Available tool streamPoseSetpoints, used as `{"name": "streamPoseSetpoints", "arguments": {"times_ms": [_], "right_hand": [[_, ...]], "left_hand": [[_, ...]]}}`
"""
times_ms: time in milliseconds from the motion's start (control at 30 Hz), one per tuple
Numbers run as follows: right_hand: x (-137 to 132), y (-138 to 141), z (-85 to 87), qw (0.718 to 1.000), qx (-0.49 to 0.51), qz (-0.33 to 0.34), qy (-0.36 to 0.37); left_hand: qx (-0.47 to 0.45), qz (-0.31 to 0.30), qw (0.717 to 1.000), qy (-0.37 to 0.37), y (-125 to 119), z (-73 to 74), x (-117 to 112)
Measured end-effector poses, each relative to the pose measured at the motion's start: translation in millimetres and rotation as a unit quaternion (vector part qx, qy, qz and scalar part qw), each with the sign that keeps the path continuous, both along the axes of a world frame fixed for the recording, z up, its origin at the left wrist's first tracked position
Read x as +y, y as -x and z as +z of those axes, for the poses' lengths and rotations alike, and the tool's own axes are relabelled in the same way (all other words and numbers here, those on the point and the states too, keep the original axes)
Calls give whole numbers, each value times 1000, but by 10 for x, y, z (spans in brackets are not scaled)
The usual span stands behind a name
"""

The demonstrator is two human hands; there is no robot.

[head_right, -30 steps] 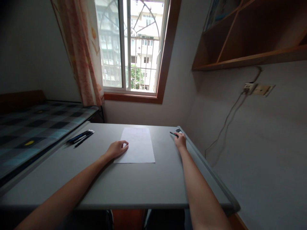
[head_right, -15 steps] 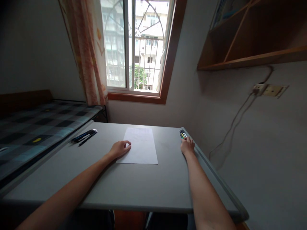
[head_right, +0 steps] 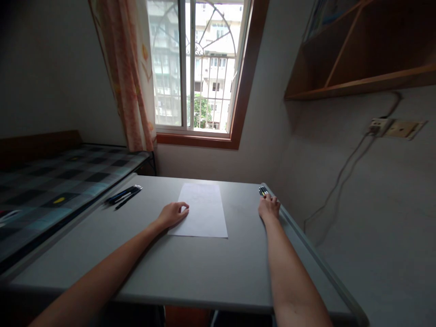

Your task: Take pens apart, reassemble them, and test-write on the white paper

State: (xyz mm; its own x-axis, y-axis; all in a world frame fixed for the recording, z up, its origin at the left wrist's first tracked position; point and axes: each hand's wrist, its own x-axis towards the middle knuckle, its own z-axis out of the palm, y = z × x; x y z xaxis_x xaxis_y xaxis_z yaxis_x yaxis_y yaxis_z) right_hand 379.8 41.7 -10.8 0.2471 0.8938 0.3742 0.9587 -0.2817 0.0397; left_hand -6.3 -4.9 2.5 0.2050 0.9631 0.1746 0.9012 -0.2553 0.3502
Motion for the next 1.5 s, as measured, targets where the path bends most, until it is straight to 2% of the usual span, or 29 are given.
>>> {"name": "streamPoseSetpoints", "arguments": {"times_ms": [167, 233, 467, 567, 833, 1067, 1267, 1500], "right_hand": [[-133, 63, 4, 991, 22, -88, -99], [-188, 82, 15, 987, 30, -112, -107], [-306, 92, 20, 986, 45, -132, -97], [-316, 74, 1, 987, 43, -132, -85], [-215, -7, 5, 994, 46, -70, -74], [-161, -41, 11, 991, 89, -95, -43], [-169, -1, -5, 991, 66, -106, -56], [-169, -20, -21, 990, 70, -104, -56]], "left_hand": [[1, -6, 1000, 2, 3, -2, 5], [1, -5, 1000, 2, 3, 3, 1], [-3, 9, 1000, 20, -16, 56, -33], [-4, 11, 1000, 19, -18, 60, -37], [0, 13, 1000, 20, -22, 68, -43], [2, 8, 1000, 10, -11, 42, -30], [2, -7, 1000, -10, 13, -20, 6], [5, -5, 1000, -8, 11, -13, 5]]}}
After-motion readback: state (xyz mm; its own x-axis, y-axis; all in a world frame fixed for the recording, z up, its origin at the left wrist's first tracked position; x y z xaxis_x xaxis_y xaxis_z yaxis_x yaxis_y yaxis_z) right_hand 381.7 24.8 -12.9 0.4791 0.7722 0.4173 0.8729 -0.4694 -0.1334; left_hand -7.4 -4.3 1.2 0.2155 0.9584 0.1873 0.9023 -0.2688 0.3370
